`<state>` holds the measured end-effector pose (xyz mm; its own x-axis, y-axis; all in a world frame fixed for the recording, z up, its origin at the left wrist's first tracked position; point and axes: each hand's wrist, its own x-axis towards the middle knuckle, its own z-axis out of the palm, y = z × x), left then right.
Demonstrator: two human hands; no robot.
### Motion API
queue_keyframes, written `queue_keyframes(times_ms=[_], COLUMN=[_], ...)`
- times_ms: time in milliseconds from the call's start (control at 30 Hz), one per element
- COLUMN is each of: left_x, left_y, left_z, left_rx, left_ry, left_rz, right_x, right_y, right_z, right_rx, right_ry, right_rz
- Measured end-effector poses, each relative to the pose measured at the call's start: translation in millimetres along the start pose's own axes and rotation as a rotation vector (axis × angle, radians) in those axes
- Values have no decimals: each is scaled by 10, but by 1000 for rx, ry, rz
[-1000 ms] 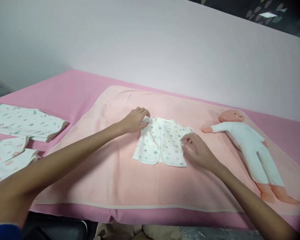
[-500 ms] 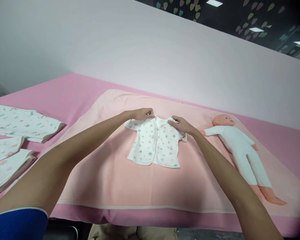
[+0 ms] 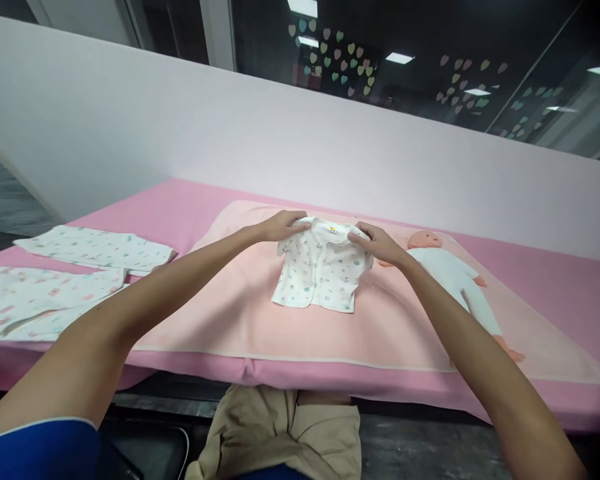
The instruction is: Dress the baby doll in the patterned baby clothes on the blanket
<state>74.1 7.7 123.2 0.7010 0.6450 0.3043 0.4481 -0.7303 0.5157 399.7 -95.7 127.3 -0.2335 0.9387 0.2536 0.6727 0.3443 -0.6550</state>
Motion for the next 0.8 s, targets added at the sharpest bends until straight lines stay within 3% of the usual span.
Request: queue_keyframes(times_ms=[200, 267, 333, 467, 633, 800], left_x=[-329, -427, -492, -524, -536, -598], left_y=[1111, 1421, 1629, 1742, 1727, 1817], left_z=[-556, -672, -720, -708, -735, -697], left_rx=[45, 58, 81, 95, 62, 31], left_ry=[365, 471, 500, 427, 458, 524], left_rz=[199, 250, 267, 248, 188, 201], right_x=[-439, -550, -629, -693, -711, -752], right_y=[-919, -1137, -1268, -1327, -1366, -1518], right_z=[-393, -467, -495, -506, -518, -354], right_rx=[-52, -63, -101, -156, -27, 97], right_ry=[306, 438, 500, 465, 489, 467], right_rz=[-199, -277, -313, -287, -275, -241])
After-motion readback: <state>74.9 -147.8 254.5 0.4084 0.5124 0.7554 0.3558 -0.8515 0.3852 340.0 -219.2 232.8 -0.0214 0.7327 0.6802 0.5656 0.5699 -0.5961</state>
